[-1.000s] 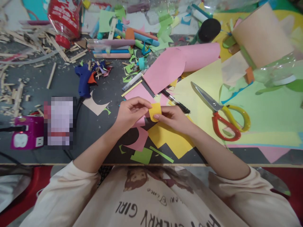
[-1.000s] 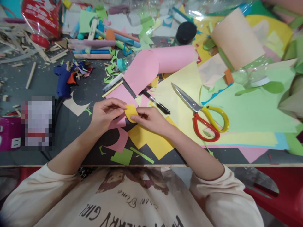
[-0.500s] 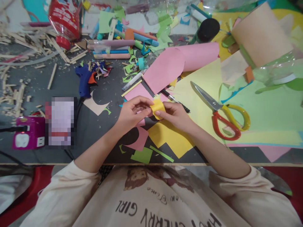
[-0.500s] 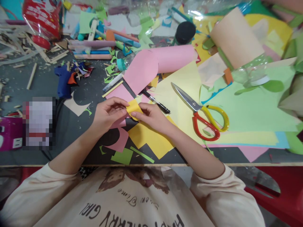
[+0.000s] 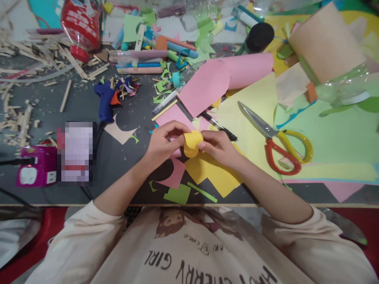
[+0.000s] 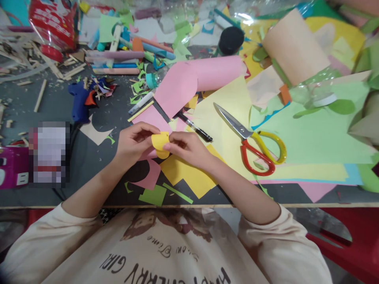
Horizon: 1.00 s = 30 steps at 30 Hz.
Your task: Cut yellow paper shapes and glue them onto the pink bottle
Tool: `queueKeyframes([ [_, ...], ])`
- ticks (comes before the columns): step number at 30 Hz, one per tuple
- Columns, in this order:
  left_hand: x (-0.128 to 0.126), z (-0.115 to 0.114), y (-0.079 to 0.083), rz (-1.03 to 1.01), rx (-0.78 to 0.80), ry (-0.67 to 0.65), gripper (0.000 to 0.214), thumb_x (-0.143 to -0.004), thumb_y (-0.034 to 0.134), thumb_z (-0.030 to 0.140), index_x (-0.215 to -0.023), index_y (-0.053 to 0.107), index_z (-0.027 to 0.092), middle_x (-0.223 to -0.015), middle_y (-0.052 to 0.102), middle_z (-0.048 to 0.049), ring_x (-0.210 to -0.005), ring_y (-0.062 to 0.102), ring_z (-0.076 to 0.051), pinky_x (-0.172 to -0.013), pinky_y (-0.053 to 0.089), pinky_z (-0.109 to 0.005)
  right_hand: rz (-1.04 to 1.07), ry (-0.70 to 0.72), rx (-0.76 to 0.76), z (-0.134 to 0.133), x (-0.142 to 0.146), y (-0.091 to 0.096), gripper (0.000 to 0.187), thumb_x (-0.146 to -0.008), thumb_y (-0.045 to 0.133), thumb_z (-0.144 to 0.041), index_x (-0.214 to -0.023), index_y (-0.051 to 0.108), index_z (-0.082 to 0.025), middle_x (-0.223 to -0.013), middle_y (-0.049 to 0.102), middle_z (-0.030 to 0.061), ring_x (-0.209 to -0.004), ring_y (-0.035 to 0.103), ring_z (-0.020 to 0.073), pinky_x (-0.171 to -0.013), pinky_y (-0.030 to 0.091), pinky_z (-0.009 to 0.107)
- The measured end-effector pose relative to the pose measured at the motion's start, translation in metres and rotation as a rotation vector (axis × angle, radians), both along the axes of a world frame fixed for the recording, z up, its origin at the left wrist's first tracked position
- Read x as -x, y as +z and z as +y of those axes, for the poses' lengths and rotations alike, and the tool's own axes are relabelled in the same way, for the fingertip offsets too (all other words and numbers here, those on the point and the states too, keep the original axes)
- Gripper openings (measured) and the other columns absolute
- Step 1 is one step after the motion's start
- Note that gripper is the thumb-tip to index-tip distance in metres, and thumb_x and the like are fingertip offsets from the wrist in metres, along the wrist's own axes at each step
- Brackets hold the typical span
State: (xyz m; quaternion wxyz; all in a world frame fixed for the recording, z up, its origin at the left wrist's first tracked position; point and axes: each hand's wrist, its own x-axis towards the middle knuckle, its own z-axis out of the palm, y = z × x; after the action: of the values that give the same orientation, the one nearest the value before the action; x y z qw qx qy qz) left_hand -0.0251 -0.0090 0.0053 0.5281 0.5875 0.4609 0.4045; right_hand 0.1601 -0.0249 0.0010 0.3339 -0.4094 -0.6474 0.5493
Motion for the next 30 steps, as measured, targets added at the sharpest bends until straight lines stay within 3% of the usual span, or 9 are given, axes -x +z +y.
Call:
queueKeyframes([
  [3,-0.0002,-0.0006,0.0019,0.020,0.013,0.026,0.030,-0.074,0.077,0.046,-0.076,0.067,0.017,-0.078,0.071,-0.0032,-0.072,0.066,-0.013,-0.068,0.054,-0.024,0.145,-0.072,-0.006,-0.0010,0.0002,-0.0020,0.050,-0.087,0.052,-0.069,-0.091,0.058,-0.020,-0.073,0.055,-0.0011,-0.060,0.049,0.0112,-0.057,0.039,0.027],
  [6,-0.0016,-0.0016,0.0034,0.036,0.033,0.029,0.030,-0.076,0.075,0.046,-0.076,0.066,0.018,-0.077,0.070,-0.0026,-0.072,0.066,-0.013,-0.068,0.054,-0.024,0.127,-0.125,0.036,-0.0019,0.0020,-0.0034,0.042,-0.085,0.062,-0.062,-0.099,0.055,-0.023,-0.080,0.057,-0.0016,-0.060,0.050,0.0099,-0.056,0.041,0.025],
  [12,-0.0034,-0.0029,0.0028,0.097,0.022,-0.047,0.022,-0.079,0.071,0.039,-0.076,0.064,0.019,-0.075,0.068,-0.0010,-0.070,0.065,-0.012,-0.067,0.054,-0.022,0.040,-0.159,0.020,-0.0016,0.0053,-0.0054,0.031,-0.087,0.063,-0.052,-0.085,0.057,-0.022,-0.067,0.055,-0.0035,-0.055,0.047,0.0097,-0.052,0.039,0.026],
  [20,-0.0051,-0.0018,0.0060,0.092,0.049,-0.018,0.026,-0.076,0.071,0.041,-0.071,0.057,0.019,-0.070,0.064,0.0010,-0.064,0.060,-0.011,-0.062,0.050,-0.021,0.079,-0.198,0.065,-0.0023,0.0062,-0.0045,0.043,-0.081,0.065,-0.063,-0.079,0.059,-0.020,-0.067,0.058,-0.0018,-0.057,0.048,0.0102,-0.053,0.039,0.026],
  [30,-0.0063,-0.0021,0.0066,0.124,0.038,0.005,0.026,-0.076,0.069,0.038,-0.067,0.052,0.020,-0.060,0.058,0.0032,-0.055,0.052,-0.010,-0.055,0.045,-0.021,0.079,-0.185,0.099,-0.0014,0.0062,-0.0045,0.045,-0.080,0.065,-0.064,-0.073,0.055,-0.021,-0.061,0.052,-0.0039,-0.053,0.044,0.0098,-0.052,0.036,0.027],
])
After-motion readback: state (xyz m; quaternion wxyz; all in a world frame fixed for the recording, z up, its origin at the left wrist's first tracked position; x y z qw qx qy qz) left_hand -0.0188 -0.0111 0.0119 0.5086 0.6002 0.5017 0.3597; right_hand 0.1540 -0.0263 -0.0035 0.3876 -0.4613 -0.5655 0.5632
